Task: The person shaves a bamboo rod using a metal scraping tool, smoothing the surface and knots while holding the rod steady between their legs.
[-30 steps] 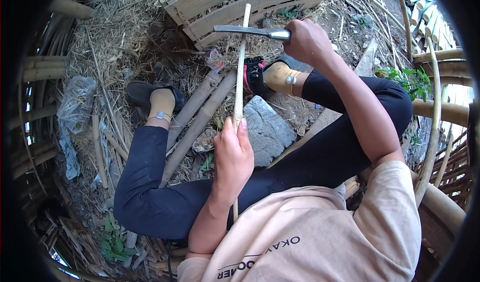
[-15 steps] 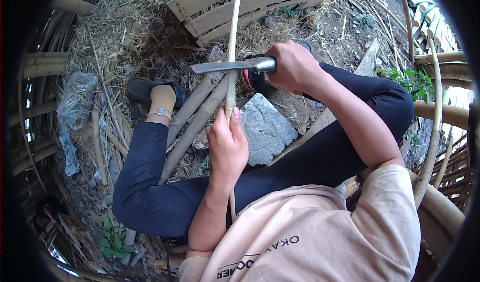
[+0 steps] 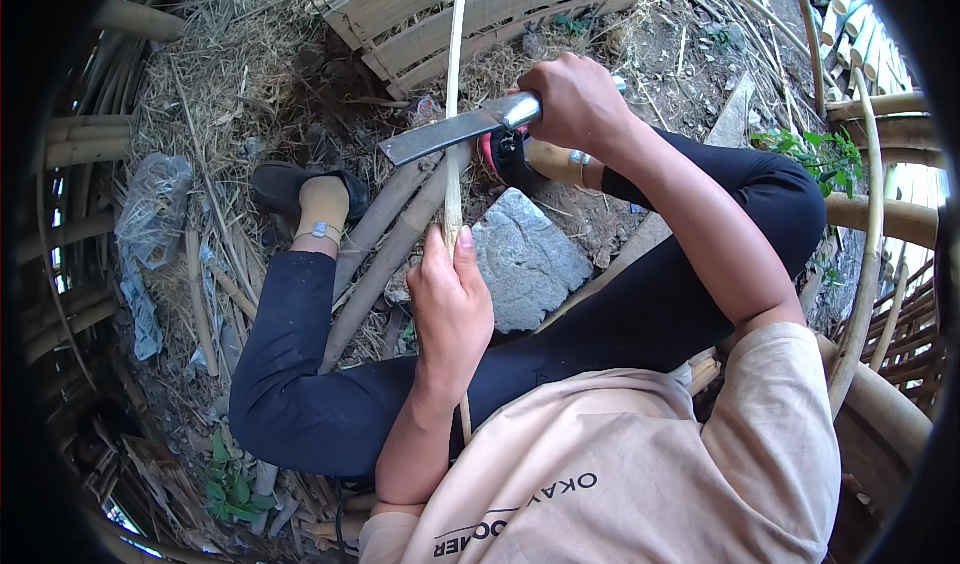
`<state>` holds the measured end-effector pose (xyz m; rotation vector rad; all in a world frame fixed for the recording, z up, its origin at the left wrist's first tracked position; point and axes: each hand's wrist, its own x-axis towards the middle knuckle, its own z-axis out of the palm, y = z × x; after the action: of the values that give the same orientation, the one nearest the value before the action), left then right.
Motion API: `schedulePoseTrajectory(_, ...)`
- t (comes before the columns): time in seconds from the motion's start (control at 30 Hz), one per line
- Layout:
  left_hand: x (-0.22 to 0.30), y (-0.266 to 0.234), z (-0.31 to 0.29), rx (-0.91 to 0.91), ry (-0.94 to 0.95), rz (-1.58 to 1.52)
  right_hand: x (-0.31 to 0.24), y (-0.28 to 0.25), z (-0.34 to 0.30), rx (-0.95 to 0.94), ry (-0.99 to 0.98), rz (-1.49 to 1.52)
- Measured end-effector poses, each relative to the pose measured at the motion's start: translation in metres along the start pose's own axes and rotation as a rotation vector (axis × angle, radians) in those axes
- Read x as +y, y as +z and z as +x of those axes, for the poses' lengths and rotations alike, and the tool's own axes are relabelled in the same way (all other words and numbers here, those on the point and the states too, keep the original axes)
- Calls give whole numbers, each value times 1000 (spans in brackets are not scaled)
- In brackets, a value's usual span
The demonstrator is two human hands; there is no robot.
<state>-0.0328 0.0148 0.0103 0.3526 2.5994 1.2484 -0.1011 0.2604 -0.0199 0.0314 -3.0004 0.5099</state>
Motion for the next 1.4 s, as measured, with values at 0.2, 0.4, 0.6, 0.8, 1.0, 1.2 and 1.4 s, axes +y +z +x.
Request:
schedulePoseTrajectory(0.2,4,-4,-5,-46,-18,-58,45,-1,19,168,449,11)
schedulePoseTrajectory(0.4,6,-1,-8,-119,26,-236,60,-46,3,171,425,-32)
schedulePoseTrajectory(0.6,-3,-5,-7,-217,-57,-567,41,-35,8,111,437,80)
schedulePoseTrajectory(0.8,6,-23,-7,-202,-143,-674,62,-36,7,173,494,84)
schedulePoseTrajectory(1.0,-5,-17,2,-139,-142,-611,4,-65,-15,95,476,386)
schedulePoseTrajectory(1.2,-4,-10,-6,-166,-124,-522,-28,-33,-22,31,60,138)
schedulePoseTrajectory(1.4,0,-4,-18,-159,-54,-347,-12,-35,-23,94,82,80)
